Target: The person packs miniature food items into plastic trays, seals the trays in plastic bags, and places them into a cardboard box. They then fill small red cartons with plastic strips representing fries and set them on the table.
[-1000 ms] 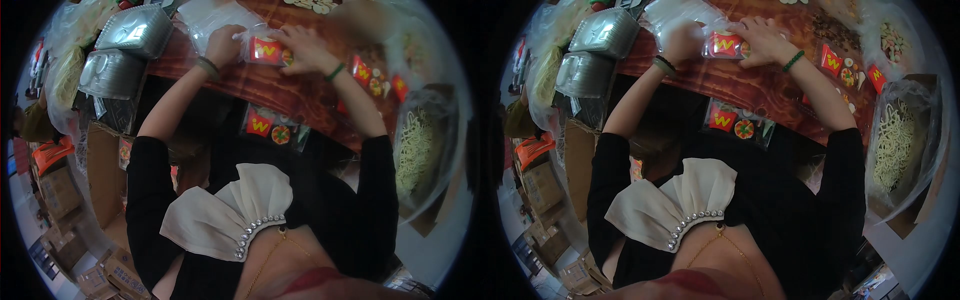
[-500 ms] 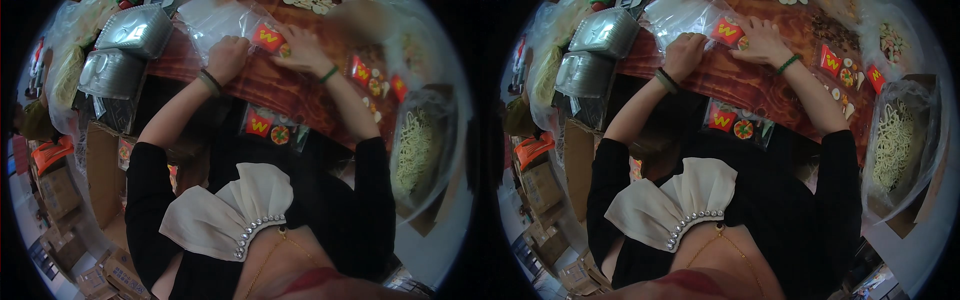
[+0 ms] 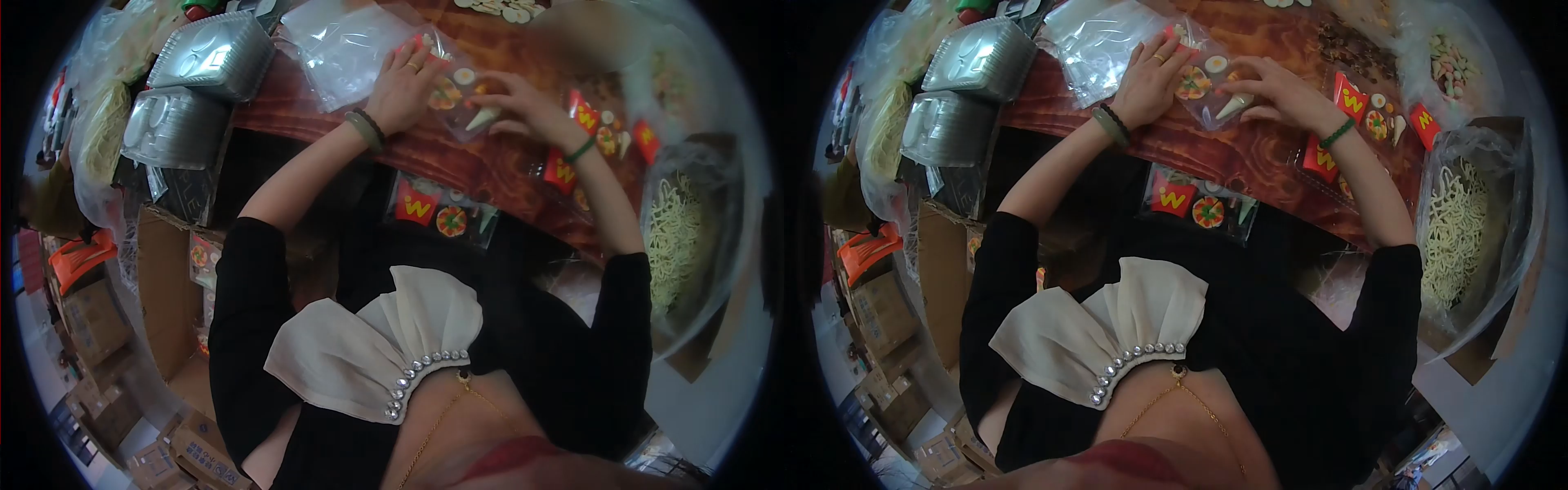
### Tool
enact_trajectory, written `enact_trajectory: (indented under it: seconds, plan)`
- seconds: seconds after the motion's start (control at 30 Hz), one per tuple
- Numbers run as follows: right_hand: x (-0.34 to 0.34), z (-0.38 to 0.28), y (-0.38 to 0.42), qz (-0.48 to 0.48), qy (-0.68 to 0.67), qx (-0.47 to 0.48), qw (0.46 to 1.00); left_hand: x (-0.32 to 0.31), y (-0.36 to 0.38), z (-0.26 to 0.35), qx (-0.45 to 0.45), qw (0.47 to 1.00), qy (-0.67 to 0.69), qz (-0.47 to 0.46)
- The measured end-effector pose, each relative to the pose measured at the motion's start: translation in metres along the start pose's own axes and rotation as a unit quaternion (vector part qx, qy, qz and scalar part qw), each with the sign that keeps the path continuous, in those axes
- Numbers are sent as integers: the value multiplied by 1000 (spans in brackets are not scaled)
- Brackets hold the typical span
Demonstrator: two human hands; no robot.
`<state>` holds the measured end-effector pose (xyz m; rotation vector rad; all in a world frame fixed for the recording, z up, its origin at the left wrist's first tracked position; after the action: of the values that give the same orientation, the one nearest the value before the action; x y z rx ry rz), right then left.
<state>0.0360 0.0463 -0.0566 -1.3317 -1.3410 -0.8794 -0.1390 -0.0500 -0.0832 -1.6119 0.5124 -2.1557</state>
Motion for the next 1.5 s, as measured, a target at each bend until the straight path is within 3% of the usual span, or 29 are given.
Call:
enact_trajectory:
  seconds: [0.13, 0.23, 0.3, 0.33, 0.37, 0.5, 0.57, 0.63, 0.7, 0.73, 0.83, 0.87, 0.93, 0.97, 1.0, 1.07, 1.13, 1.23, 1.3, 1.37, 1.5]
  plan:
    - [-2, 5, 1, 58, -29, 30, 997, -4, -4, 28, -21, 996, 14, -82]
    - [-1, 9, -6, 126, -82, -30, 988, 1, -3, 40, -41, 992, 29, -115]
    - [-4, 15, -7, 169, -159, -190, 954, 7, -1, 54, -48, 991, 59, -112]
    - [-8, 19, -11, 171, -157, -188, 954, 13, 2, 66, -102, 990, 58, -81]
    - [-11, 24, -15, 210, -160, -155, 952, 21, 6, 77, -155, 985, 56, -51]
    - [28, -3, -26, 285, -90, -39, 954, 75, -6, 97, -163, 968, 185, -38]
    - [69, -32, -26, 289, -107, 4, 951, 125, -21, 98, -136, 970, 193, -66]
    - [110, -61, -26, 290, -124, 45, 948, 172, -32, 98, -59, 943, 251, -209]
    - [143, -96, -21, 355, -24, 166, 920, 196, -43, 87, -134, 940, 271, -159]
    - [140, -103, -20, 355, -23, 164, 920, 196, -38, 84, -136, 939, 272, -160]
    - [108, -102, -17, 331, -102, 6, 938, 167, -10, 59, 90, 793, 542, -262]
    - [93, -100, -14, 320, -128, -46, 937, 152, 1, 50, 118, 778, 531, -316]
    - [62, -90, -7, 308, -153, -100, 934, 105, 34, 34, 227, 734, 571, -290]
    - [39, -74, -4, 269, -141, -144, 942, 85, 51, 30, 315, 656, 623, -285]
    - [20, -60, -2, 227, -131, -187, 947, 67, 62, 29, 318, 654, 624, -287]
    - [7, -42, -1, 237, -110, -229, 938, 36, 78, 16, 440, 611, 618, -225]
    - [21, -45, -7, 246, -80, -266, 928, 34, 77, 17, 455, 622, 602, -209]
    - [39, -72, -37, 248, -40, -198, 947, 32, 75, 16, 459, 650, 574, -194]
    - [22, -78, -59, 250, 11, -19, 968, 28, 69, 16, 441, 672, 563, -195]
    - [8, -72, -69, 246, 32, -15, 969, 24, 66, 16, 367, 727, 559, -156]
    - [-4, -72, -75, 199, 74, -9, 977, 20, 66, 14, 331, 772, 527, -133]
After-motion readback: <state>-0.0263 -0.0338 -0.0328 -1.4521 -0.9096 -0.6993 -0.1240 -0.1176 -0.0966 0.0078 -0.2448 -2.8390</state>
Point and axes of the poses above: each hand's wrist, its own y-axis away from the middle knuckle, its own x-axis out of the back of the hand, z = x × y, the point moved 5 cm from there along -y, towards the middle knuckle, and after that the axes turned 8 degrees about x, right-handed, at the moved point
